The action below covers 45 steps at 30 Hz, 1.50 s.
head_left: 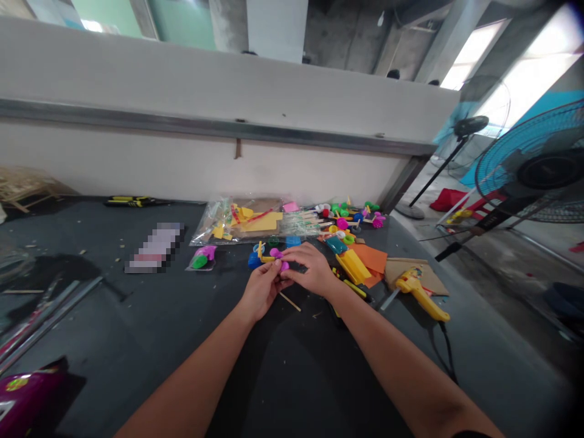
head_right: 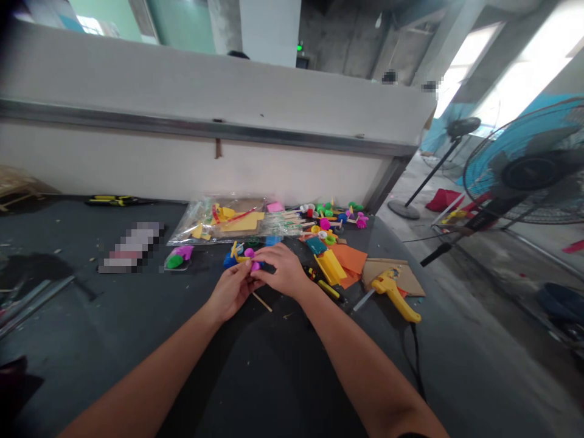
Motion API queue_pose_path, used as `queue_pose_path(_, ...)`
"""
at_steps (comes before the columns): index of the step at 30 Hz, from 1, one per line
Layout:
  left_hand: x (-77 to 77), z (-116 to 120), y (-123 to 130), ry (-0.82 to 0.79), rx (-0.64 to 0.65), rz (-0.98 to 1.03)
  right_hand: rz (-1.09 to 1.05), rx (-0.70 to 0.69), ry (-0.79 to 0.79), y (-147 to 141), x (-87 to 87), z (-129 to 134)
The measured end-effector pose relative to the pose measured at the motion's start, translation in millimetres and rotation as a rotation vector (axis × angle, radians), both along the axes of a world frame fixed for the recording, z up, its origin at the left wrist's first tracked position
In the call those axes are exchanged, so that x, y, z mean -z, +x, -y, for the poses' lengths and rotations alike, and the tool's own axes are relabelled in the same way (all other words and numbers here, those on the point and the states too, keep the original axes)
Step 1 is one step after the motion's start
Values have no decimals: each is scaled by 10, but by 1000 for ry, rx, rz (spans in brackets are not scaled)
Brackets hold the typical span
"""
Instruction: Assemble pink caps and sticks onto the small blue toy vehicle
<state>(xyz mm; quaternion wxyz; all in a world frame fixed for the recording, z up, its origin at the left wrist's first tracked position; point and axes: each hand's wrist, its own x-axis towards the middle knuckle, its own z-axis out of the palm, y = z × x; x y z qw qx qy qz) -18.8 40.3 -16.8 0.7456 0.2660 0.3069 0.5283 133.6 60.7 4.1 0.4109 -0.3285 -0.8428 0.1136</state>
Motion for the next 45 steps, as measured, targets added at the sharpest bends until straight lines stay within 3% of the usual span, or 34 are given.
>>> queue_pose_path(45,-3,-4,17,-17,8,-11,1,19,15,-22,43,22)
